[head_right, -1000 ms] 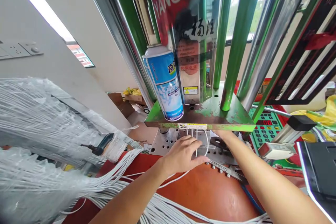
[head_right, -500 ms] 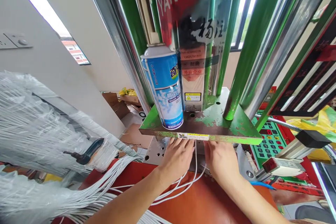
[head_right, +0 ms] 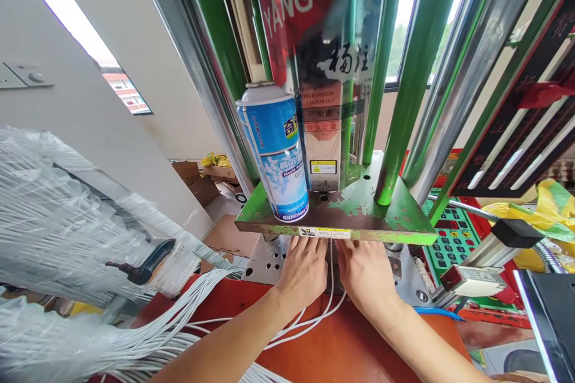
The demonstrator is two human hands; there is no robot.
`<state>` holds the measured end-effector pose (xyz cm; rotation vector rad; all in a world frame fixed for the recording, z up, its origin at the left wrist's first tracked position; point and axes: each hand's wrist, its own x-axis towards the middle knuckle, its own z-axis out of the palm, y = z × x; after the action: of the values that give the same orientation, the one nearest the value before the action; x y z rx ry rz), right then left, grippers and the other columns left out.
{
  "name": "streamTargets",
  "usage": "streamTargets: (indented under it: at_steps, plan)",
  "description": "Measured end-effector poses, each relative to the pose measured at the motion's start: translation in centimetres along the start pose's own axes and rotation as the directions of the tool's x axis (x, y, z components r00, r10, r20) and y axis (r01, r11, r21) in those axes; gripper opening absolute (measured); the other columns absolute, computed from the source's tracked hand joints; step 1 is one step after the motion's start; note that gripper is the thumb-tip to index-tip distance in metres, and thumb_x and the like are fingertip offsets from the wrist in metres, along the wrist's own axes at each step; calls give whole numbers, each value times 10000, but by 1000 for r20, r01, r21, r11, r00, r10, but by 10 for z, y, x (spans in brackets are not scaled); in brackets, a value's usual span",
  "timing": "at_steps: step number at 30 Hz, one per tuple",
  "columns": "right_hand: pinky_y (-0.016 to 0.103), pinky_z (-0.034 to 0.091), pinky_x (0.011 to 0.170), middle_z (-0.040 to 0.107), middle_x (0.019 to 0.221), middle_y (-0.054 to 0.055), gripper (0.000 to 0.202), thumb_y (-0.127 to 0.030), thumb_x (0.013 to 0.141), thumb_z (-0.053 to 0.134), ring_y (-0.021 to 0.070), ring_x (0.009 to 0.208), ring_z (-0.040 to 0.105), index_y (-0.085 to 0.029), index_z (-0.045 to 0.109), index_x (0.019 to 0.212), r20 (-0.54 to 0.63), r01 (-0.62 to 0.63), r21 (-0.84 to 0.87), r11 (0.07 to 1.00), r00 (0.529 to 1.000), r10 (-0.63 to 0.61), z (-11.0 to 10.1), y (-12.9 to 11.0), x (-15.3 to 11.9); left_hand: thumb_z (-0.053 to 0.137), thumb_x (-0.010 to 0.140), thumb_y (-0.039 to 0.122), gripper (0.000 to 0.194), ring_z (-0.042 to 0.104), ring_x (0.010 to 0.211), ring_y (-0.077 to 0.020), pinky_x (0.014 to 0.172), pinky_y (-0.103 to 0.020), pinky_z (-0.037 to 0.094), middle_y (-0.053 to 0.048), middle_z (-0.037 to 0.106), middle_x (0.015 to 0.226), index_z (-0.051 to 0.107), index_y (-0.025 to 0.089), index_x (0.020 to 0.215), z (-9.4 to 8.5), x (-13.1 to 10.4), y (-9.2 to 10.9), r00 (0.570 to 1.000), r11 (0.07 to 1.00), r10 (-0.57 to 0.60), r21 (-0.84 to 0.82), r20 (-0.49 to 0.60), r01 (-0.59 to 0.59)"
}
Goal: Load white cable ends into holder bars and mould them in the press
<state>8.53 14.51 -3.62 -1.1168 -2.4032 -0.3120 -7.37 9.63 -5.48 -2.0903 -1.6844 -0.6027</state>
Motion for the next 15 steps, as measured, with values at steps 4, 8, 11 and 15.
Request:
streamTargets:
  at_steps: [4, 8, 11, 15]
  plan:
    - [488, 407, 1024, 655, 1279, 158, 388, -148, 997, 431, 328, 1185, 558, -165, 624, 1334, 10, 109, 68, 992, 994, -110, 2, -10, -5, 525, 931, 211, 476, 592, 1209, -326, 1107, -525, 444, -166, 656, 1291, 569, 113, 1395, 10, 1, -2, 999, 1000, 9, 11, -41, -9]
    - [503, 403, 1005, 676, 1282, 144, 464, -133, 965, 481, 336, 1161, 573, -182, 575, 1416, 18, 74, 70, 995, 997, -75, 17, -18, -4, 530, 909, 186, 395, 626, 1114, -307, 1063, -497, 475, -158, 679, 1225, 638, 118, 1283, 21, -1, -6, 998, 1000, -7, 9, -61, 8]
    - [499, 421, 989, 691, 1239, 162, 465, -148, 955, 507, 343, 1125, 593, -167, 579, 1413, -1, 53, 69, 996, 999, -53, 22, -20, 1, 548, 903, 204, 348, 631, 1089, -310, 1037, -497, 492, -148, 692, 1166, 659, 125, 1223, 29, 0, -7, 998, 1000, -14, 11, -64, 14]
    - [495, 437, 1021, 705, 1214, 152, 428, -155, 989, 467, 316, 1123, 617, -147, 575, 1403, -30, 70, 95, 993, 997, -68, 20, -16, 8, 549, 912, 197, 357, 625, 1157, -310, 1076, -512, 483, -136, 693, 1197, 645, 137, 1251, 19, 8, -5, 999, 999, -36, -23, -41, 36]
